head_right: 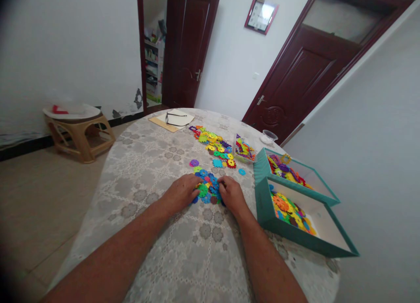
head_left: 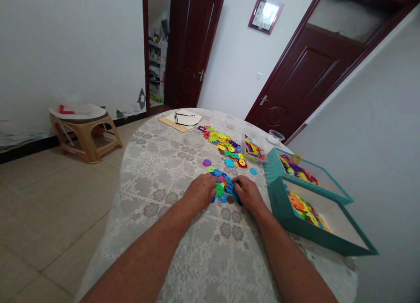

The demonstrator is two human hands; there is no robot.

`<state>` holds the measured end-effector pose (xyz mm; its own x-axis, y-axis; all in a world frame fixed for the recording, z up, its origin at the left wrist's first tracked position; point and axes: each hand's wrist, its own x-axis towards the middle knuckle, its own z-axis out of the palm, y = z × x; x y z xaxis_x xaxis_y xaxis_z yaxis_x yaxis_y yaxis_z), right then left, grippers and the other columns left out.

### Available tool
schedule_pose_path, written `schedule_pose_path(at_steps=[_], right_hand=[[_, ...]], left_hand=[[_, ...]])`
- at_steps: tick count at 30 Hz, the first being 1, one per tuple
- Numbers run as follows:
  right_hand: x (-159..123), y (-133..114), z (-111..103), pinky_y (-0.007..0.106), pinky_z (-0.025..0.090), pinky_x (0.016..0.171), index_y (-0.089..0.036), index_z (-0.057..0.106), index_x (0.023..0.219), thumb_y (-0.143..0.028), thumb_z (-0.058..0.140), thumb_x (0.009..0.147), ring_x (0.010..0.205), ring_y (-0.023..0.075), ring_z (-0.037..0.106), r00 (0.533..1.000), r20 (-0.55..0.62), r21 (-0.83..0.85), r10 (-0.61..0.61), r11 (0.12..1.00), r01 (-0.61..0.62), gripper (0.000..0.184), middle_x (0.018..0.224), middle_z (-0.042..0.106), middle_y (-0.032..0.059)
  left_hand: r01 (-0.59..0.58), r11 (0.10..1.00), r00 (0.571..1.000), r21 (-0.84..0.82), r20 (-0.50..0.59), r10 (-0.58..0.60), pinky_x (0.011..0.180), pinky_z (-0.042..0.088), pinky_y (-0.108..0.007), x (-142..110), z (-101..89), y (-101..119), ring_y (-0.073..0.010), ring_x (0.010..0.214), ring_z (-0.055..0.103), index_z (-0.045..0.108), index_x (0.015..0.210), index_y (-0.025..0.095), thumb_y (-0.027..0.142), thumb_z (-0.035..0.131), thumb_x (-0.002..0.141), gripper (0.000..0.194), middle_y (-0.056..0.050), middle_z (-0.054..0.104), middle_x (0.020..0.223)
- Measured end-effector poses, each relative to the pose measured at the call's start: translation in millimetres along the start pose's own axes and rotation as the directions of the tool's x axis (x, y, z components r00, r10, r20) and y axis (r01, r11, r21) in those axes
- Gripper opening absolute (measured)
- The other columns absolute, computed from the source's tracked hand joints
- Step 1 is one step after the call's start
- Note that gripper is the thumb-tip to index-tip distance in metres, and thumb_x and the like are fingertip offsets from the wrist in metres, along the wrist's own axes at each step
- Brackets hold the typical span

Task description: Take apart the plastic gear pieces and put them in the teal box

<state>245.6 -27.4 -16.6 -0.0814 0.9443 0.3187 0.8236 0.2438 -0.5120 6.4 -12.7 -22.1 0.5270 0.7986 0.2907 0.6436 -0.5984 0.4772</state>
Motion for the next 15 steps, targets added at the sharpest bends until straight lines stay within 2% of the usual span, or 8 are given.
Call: schedule_pose_path(at_steps=[4, 7, 9, 12, 15], right_hand=[[1.9, -2.4, -5.2, 0.031, 0.054, 0.071, -0.021, 0.071, 0.099, -0.031, 0.053, 0.091, 0.075, 0.0196, 0.067, 0.993, 0.0, 0.145, 0.12, 0.982, -0.119, 0.023, 0.086, 0.074, 0.0029], [2.7, -11.0, -28.5, 0.031, 0.052, 0.064, -0.019, 0.073, 0.107, -0.037, 0.051, 0.093, 0.067, 0.0199, 0.066, 0.987, -0.029, 0.178, 0.158, 0.973, -0.15, 0.031, 0.077, 0.072, 0.003], [1.9, -15.6, -55.8, 0.033, 0.053, 0.07, -0.019, 0.074, 0.111, -0.039, 0.05, 0.095, 0.073, 0.0218, 0.067, 0.985, -0.11, 0.101, 0.132, 0.987, -0.121, 0.035, 0.081, 0.074, 0.0049], [-3.9, -10.3, -104.1, 0.039, 0.054, 0.086, -0.018, 0.076, 0.111, -0.036, 0.049, 0.096, 0.092, 0.026, 0.07, 0.958, -0.285, -0.137, 0.033, 0.988, -0.075, 0.036, 0.102, 0.076, 0.0112], [-15.7, 15.6, -142.8, 0.042, 0.051, 0.093, -0.016, 0.077, 0.107, -0.026, 0.046, 0.094, 0.099, 0.0292, 0.069, 0.924, -0.383, -0.398, 0.004, 0.902, -0.169, 0.035, 0.107, 0.076, 0.0168]], left_hand=[[0.003, 0.998, 1.0, 0.064, -0.001, -0.003, 0.103, 0.049, -0.04, -1.2, -6.5, 2.2, -0.0274, 0.116, 0.063, 0.068, 0.122, 0.023, 0.019, 0.06, 0.091, 0.031, -0.01, 0.069, 0.12], [0.016, 0.996, 1.0, 0.089, 0.013, -0.017, 0.102, 0.049, -0.04, -1.1, -12.7, 5.0, -0.0284, 0.116, 0.062, 0.068, 0.119, 0.022, 0.02, 0.061, 0.091, 0.028, -0.012, 0.069, 0.12], [0.022, 0.995, 0.999, 0.101, 0.021, -0.024, 0.101, 0.049, -0.041, -0.7, -16.5, 6.1, -0.0287, 0.115, 0.062, 0.068, 0.119, 0.022, 0.021, 0.06, 0.092, 0.028, -0.012, 0.069, 0.12], [0.037, 0.991, 0.999, 0.13, 0.019, -0.04, 0.1, 0.049, -0.04, -0.1, -19.8, 4.3, -0.028, 0.112, 0.063, 0.068, 0.122, 0.022, 0.024, 0.06, 0.093, 0.03, -0.011, 0.069, 0.118], [0.047, 0.988, 0.999, 0.147, 0.015, -0.05, 0.1, 0.049, -0.038, -0.3, -20.6, -0.7, -0.0276, 0.112, 0.063, 0.068, 0.125, 0.022, 0.025, 0.061, 0.093, 0.033, -0.011, 0.07, 0.119]])
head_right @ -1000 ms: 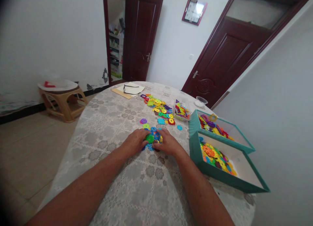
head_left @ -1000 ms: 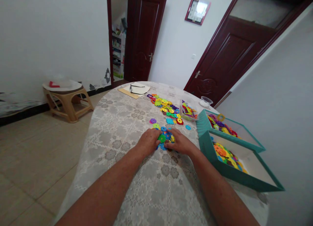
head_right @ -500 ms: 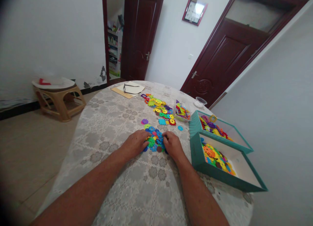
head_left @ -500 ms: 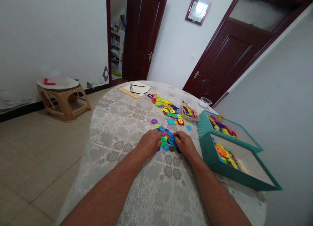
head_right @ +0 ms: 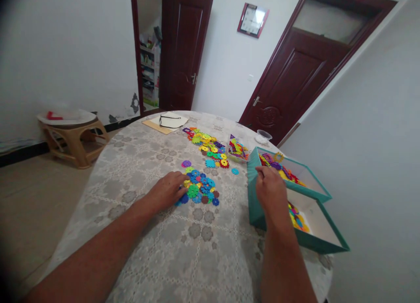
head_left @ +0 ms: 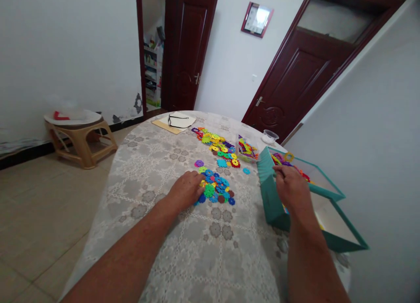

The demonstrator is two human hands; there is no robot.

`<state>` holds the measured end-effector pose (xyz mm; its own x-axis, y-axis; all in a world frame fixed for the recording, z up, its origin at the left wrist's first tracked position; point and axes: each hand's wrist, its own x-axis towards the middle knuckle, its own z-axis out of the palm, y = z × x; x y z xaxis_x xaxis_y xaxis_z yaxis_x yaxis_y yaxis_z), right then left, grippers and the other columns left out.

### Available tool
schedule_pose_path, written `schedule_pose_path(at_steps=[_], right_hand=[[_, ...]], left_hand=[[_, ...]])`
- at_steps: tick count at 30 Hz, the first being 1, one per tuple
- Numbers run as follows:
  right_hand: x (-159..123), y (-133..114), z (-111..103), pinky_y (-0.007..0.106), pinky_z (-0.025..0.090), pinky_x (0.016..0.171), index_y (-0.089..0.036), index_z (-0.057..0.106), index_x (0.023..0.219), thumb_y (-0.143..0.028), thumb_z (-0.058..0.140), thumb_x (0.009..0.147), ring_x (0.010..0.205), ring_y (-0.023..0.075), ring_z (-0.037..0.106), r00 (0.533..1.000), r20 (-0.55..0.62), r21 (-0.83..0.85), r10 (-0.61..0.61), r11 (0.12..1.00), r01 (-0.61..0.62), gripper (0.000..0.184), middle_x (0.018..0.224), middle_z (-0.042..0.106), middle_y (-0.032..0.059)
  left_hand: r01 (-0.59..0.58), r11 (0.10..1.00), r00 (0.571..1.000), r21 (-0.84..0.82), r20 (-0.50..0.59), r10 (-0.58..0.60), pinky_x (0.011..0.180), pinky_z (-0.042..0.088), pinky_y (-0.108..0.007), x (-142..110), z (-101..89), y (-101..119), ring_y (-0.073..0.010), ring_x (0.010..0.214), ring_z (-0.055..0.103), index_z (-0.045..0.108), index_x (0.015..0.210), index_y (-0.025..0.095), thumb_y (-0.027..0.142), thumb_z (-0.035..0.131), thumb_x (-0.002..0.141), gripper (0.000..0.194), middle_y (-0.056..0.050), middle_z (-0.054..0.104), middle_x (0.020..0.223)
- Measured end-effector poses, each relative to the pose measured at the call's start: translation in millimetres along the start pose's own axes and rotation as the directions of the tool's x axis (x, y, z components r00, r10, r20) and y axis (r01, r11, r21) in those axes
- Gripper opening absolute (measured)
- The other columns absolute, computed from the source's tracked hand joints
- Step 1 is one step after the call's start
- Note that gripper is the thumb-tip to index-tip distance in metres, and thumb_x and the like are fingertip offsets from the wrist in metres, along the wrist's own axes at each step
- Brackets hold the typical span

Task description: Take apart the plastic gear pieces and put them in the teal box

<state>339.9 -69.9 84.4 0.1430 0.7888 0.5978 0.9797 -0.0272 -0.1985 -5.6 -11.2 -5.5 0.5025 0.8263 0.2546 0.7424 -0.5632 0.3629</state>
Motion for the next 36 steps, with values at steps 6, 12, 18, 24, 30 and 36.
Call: schedule_pose_path(at_steps=[6, 12, 18, 24, 30, 36], right_hand=[[-7.6, 53.0, -0.1, 0.045, 0.051, 0.086, -0.016, 0.077, 0.1, -0.025, 0.055, 0.09, 0.089, 0.0322, 0.069, 0.979, 0.104, -0.328, 0.174, 0.935, -0.132, 0.026, 0.094, 0.074, 0.0194], [-17.8, -23.8, 33.7, 0.046, 0.049, 0.105, -0.015, 0.067, 0.127, -0.033, 0.052, 0.099, 0.118, 0.0309, 0.064, 0.975, 0.086, 0.089, -0.203, 0.977, 0.196, 0.037, 0.123, 0.069, 0.0185], [-48.6, -88.8, 95.5, 0.046, 0.044, 0.115, -0.022, 0.049, 0.153, -0.043, 0.063, 0.097, 0.139, 0.031, 0.051, 0.89, 0.371, 0.209, -0.266, 0.957, 0.199, 0.062, 0.152, 0.05, 0.0157], [-44.6, -85.7, 109.2, 0.036, 0.047, 0.107, -0.021, 0.062, 0.139, -0.043, 0.061, 0.101, 0.121, 0.0254, 0.062, 0.823, 0.481, 0.197, -0.301, 0.952, 0.234, 0.044, 0.134, 0.059, 0.0139], [-49.9, -80.7, 112.7, 0.032, 0.05, 0.097, -0.022, 0.066, 0.126, -0.04, 0.06, 0.102, 0.109, 0.0223, 0.064, 0.86, 0.428, 0.222, -0.279, 0.954, 0.199, 0.031, 0.119, 0.063, 0.0106], [-48.5, -67.7, 115.4, 0.034, 0.048, 0.102, -0.022, 0.067, 0.121, -0.031, 0.053, 0.104, 0.113, 0.0216, 0.063, 0.872, 0.36, 0.367, -0.333, 0.909, 0.196, 0.023, 0.117, 0.066, 0.0096]], left_hand=[[-0.005, 1.0, 1.0, 0.018, 0.023, 0.005, 0.099, 0.05, -0.039, -0.8, -1.8, -3.8, -0.0286, 0.111, 0.065, 0.07, 0.125, 0.022, 0.029, 0.061, 0.094, 0.033, -0.012, 0.072, 0.116], [-0.01, 0.999, 0.999, 0.046, 0.052, 0.007, 0.098, 0.049, -0.04, -0.1, -5.5, 1.4, -0.0286, 0.108, 0.064, 0.07, 0.124, 0.023, 0.03, 0.061, 0.094, 0.032, -0.011, 0.072, 0.115], [-0.038, 0.995, 0.996, 0.092, 0.087, 0.03, 0.101, 0.048, -0.04, 0.6, -5.5, 0.7, -0.0288, 0.11, 0.064, 0.069, 0.123, 0.019, 0.029, 0.063, 0.094, 0.031, -0.013, 0.071, 0.116], [-0.038, 0.993, 0.994, 0.108, 0.103, 0.027, 0.101, 0.048, -0.04, 1.2, -7.0, 2.7, -0.0284, 0.11, 0.063, 0.068, 0.123, 0.019, 0.03, 0.064, 0.094, 0.031, -0.012, 0.071, 0.116], [-0.039, 0.993, 0.995, 0.11, 0.091, 0.029, 0.1, 0.047, -0.04, 1.6, -6.5, 2.3, -0.0284, 0.109, 0.063, 0.069, 0.122, 0.02, 0.03, 0.064, 0.094, 0.03, -0.013, 0.071, 0.117], [-0.036, 0.993, 0.993, 0.112, 0.116, 0.023, 0.1, 0.047, -0.039, 1.7, -8.4, 2.2, -0.0286, 0.11, 0.062, 0.068, 0.124, 0.02, 0.031, 0.063, 0.095, 0.031, -0.013, 0.071, 0.12]])
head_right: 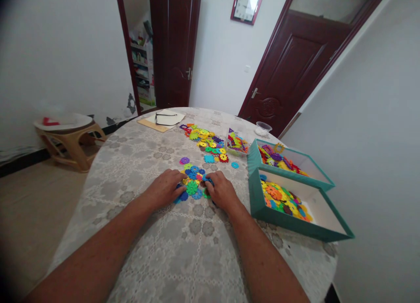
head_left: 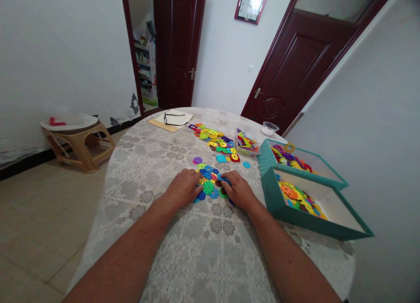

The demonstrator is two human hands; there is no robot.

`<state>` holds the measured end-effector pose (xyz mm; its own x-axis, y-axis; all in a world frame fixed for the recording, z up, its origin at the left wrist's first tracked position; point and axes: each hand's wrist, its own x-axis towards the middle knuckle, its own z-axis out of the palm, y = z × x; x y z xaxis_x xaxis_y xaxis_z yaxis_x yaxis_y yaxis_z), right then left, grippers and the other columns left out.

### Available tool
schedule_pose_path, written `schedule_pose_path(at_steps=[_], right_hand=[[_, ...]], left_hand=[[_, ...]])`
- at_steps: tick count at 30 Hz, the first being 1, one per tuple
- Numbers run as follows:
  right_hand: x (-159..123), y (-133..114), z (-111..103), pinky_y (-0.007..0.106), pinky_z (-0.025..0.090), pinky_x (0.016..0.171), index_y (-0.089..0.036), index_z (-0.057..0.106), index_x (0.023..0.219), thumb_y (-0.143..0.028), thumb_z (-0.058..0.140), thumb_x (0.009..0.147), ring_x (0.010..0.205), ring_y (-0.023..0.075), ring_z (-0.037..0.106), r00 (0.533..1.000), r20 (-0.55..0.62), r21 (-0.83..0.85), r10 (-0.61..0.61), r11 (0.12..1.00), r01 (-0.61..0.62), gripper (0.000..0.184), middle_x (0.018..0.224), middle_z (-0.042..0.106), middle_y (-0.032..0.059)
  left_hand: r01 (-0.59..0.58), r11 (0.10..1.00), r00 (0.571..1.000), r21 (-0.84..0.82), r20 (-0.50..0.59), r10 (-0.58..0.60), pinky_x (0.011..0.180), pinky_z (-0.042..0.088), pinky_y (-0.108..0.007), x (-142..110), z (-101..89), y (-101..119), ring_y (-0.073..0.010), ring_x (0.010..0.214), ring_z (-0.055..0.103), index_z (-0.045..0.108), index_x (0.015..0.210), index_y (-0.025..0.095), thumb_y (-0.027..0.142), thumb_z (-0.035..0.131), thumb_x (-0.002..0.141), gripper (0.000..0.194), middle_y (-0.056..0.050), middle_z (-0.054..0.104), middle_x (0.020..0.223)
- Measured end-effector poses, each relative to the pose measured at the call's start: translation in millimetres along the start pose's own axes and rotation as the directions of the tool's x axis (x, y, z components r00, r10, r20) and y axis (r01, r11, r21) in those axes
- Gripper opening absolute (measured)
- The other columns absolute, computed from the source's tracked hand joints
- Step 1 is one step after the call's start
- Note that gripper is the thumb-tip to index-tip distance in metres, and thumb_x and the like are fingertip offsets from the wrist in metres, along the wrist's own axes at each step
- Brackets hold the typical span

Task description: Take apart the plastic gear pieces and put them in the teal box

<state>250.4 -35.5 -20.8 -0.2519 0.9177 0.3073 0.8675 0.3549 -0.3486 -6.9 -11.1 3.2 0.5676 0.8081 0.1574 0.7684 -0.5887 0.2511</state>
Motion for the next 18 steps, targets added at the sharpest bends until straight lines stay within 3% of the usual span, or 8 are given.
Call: schedule_pose_path(at_steps=[4, 9, 15, 18], right_hand=[[0.4, 5.7, -6.1, 0.037, 0.05, 0.1, -0.023, 0.069, 0.114, -0.027, 0.056, 0.1, 0.109, 0.022, 0.065, 0.999, -0.032, 0.134, 0.008, 0.991, -0.004, 0.019, 0.112, 0.071, 0.0078], [1.0, 15.3, -9.1, 0.037, 0.055, 0.086, -0.026, 0.073, 0.105, -0.027, 0.053, 0.096, 0.095, 0.0212, 0.069, 0.992, 0.0, 0.292, 0.122, 0.949, -0.117, 0.022, 0.101, 0.075, 0.0047], [2.6, 15.7, -4.4, 0.037, 0.055, 0.082, -0.025, 0.072, 0.102, -0.036, 0.052, 0.095, 0.088, 0.0219, 0.069, 0.966, -0.132, 0.301, 0.221, 0.938, -0.174, 0.024, 0.093, 0.074, 0.0047], [3.4, 8.6, -3.1, 0.033, 0.055, 0.072, -0.025, 0.07, 0.107, -0.039, 0.049, 0.096, 0.079, 0.0209, 0.069, 0.948, -0.117, 0.345, 0.297, 0.907, -0.241, 0.027, 0.086, 0.072, 0.0036]], left_hand=[[0.002, 1.0, 1.0, -0.01, 0.004, -0.002, 0.099, 0.047, -0.04, 0.1, -0.4, -0.1, -0.0289, 0.111, 0.062, 0.068, 0.124, 0.02, 0.032, 0.063, 0.095, 0.032, -0.013, 0.07, 0.12], [0.003, 1.0, 1.0, -0.005, 0.001, -0.003, 0.098, 0.047, -0.039, 0.8, 1.4, -1.2, -0.0285, 0.11, 0.062, 0.068, 0.125, 0.02, 0.031, 0.062, 0.095, 0.032, -0.012, 0.07, 0.119], [-0.015, 1.0, 1.0, -0.016, -0.022, 0.015, 0.098, 0.047, -0.038, 1.5, 6.1, -5.2, -0.0275, 0.108, 0.063, 0.069, 0.122, 0.021, 0.034, 0.062, 0.096, 0.03, -0.012, 0.071, 0.115], [-0.017, 1.0, 0.999, -0.021, -0.036, 0.016, 0.098, 0.048, -0.038, 1.4, 7.6, -6.9, -0.0273, 0.108, 0.063, 0.069, 0.121, 0.021, 0.034, 0.061, 0.097, 0.029, -0.012, 0.071, 0.114]])
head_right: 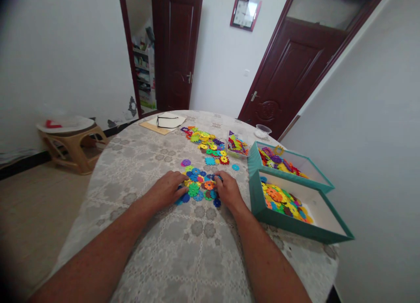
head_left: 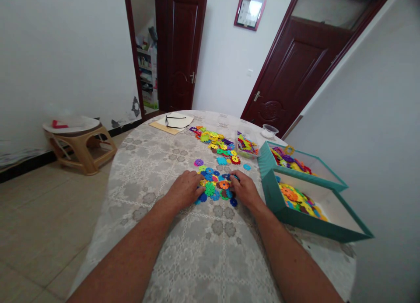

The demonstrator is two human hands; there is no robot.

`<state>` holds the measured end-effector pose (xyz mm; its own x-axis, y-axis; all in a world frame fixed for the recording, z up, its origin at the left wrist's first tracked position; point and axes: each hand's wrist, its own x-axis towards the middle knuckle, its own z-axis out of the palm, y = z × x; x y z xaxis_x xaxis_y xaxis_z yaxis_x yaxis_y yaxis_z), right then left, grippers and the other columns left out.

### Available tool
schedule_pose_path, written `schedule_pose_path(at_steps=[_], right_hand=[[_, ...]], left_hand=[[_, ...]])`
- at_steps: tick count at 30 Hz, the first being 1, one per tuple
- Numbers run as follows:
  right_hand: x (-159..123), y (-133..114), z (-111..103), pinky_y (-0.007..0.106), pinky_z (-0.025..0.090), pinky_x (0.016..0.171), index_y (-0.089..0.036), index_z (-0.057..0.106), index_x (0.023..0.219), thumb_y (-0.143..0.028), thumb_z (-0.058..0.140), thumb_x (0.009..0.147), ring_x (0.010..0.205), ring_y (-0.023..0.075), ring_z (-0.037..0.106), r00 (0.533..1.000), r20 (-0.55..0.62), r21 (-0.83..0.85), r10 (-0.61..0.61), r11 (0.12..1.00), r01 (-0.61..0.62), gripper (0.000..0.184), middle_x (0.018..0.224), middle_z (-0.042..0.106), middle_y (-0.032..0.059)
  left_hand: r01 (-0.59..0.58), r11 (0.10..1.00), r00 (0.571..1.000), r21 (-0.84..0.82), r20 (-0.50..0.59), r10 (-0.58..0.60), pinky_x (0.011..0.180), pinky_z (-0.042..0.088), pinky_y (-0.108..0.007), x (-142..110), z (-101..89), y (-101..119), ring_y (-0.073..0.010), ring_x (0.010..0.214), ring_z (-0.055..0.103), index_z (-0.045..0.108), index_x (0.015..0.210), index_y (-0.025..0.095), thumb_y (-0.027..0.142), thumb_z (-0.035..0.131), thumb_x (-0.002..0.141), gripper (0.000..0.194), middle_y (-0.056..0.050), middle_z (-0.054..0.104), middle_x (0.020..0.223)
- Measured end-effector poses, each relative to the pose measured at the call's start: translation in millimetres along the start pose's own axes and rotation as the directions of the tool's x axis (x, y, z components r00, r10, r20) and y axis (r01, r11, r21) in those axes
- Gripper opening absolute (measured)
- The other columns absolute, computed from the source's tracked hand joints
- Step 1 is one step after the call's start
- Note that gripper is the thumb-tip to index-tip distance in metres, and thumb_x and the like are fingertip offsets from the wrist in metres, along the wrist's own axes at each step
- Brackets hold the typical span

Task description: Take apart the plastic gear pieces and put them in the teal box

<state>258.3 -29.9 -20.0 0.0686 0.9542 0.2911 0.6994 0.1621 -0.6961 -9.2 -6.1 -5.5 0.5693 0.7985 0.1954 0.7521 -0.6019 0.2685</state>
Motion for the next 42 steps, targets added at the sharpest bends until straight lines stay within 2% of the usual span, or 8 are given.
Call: schedule_pose_path(at_steps=[4, 9, 14, 19, 23, 29, 34, 42], right_hand=[[-1.7, -22.0, -15.9, 0.032, 0.055, 0.071, -0.023, 0.069, 0.11, -0.04, 0.047, 0.098, 0.073, 0.0198, 0.068, 0.999, -0.027, -0.045, -0.025, 0.999, 0.024, 0.03, 0.081, 0.071, 0.0027], [-1.9, -40.2, -81.3, 0.039, 0.052, 0.092, -0.019, 0.069, 0.114, -0.036, 0.046, 0.099, 0.099, 0.0262, 0.068, 0.938, -0.225, -0.398, -0.265, 0.903, 0.16, 0.032, 0.106, 0.073, 0.0125], [-9.7, -0.8, -143.2, 0.043, 0.052, 0.086, -0.014, 0.07, 0.113, -0.031, 0.044, 0.099, 0.094, 0.0306, 0.068, 0.919, -0.359, -0.723, -0.162, 0.671, -0.164, 0.034, 0.1, 0.072, 0.0189], [-19.6, 30.0, -159.8, 0.05, 0.053, 0.074, -0.013, 0.074, 0.11, -0.034, 0.049, 0.095, 0.087, 0.0374, 0.069, 0.915, -0.402, -0.787, 0.041, 0.496, -0.368, 0.036, 0.094, 0.071, 0.0245], [-12.4, 6.4, -137.9, 0.06, 0.05, 0.094, -0.011, 0.069, 0.124, -0.033, 0.049, 0.096, 0.112, 0.0416, 0.063, 0.894, -0.399, -0.761, -0.204, 0.618, -0.198, 0.041, 0.115, 0.068, 0.0276], [-12.8, -37.9, -28.9, 0.049, 0.043, 0.115, -0.021, 0.056, 0.143, -0.041, 0.058, 0.099, 0.135, 0.0302, 0.054, 0.915, 0.063, -0.355, -0.398, 0.848, 0.394, 0.049, 0.144, 0.06, 0.0166], [-23.4, -36.2, 36.0, 0.058, 0.033, 0.121, -0.027, 0.046, 0.156, -0.053, 0.065, 0.095, 0.149, 0.0359, 0.039, 0.899, 0.268, -0.353, -0.346, 0.833, 0.426, 0.068, 0.162, 0.042, 0.0161], [-20.5, -40.4, 33.9, 0.052, 0.041, 0.111, -0.025, 0.06, 0.141, -0.049, 0.064, 0.096, 0.13, 0.0335, 0.05, 0.9, 0.288, -0.343, -0.327, 0.842, 0.416, 0.051, 0.14, 0.057, 0.0154]], left_hand=[[0.007, 1.0, 1.0, 0.003, 0.007, -0.007, 0.098, 0.048, -0.037, -0.1, -0.9, -0.4, -0.027, 0.108, 0.063, 0.069, 0.121, 0.021, 0.034, 0.061, 0.096, 0.029, -0.011, 0.071, 0.113], [0.02, 1.0, 1.0, -0.016, 0.018, -0.019, 0.1, 0.048, -0.038, -1.0, -4.0, 1.7, -0.0272, 0.11, 0.064, 0.069, 0.122, 0.021, 0.032, 0.061, 0.095, 0.03, -0.012, 0.072, 0.117], [0.036, 0.995, 0.999, -0.09, 0.015, -0.035, 0.107, 0.047, -0.039, -4.6, -9.1, -3.7, -0.0274, 0.121, 0.063, 0.066, 0.133, 0.021, 0.029, 0.056, 0.098, 0.037, -0.013, 0.071, 0.127], [0.052, 0.99, 0.995, -0.131, 0.092, -0.04, 0.11, 0.045, -0.039, -10.9, -22.7, -15.7, -0.0271, 0.129, 0.06, 0.062, 0.14, 0.025, 0.034, 0.065, 0.093, 0.047, -0.011, 0.067, 0.139], [0.015, 0.994, 0.983, -0.112, 0.185, 0.006, 0.107, 0.046, -0.04, -14.4, -28.8, -15.0, -0.0301, 0.128, 0.057, 0.059, 0.144, 0.028, 0.049, 0.083, 0.076, 0.075, -0.011, 0.065, 0.138], [-0.013, 0.997, 0.991, -0.07, 0.132, 0.022, 0.099, 0.048, -0.036, -11.3, -13.9, -9.5, -0.0282, 0.118, 0.059, 0.065, 0.134, 0.026, 0.047, 0.083, 0.077, 0.063, -0.011, 0.065, 0.128], [-0.013, 0.999, 0.995, -0.053, 0.099, 0.018, 0.101, 0.047, -0.036, -7.0, -9.8, -9.6, -0.0272, 0.116, 0.061, 0.068, 0.125, 0.022, 0.037, 0.074, 0.088, 0.041, -0.011, 0.067, 0.121], [0.016, 0.998, 0.995, -0.062, 0.097, -0.01, 0.1, 0.048, -0.037, -8.2, -15.1, -5.4, -0.0279, 0.116, 0.062, 0.069, 0.124, 0.022, 0.03, 0.071, 0.089, 0.036, -0.011, 0.068, 0.121]])
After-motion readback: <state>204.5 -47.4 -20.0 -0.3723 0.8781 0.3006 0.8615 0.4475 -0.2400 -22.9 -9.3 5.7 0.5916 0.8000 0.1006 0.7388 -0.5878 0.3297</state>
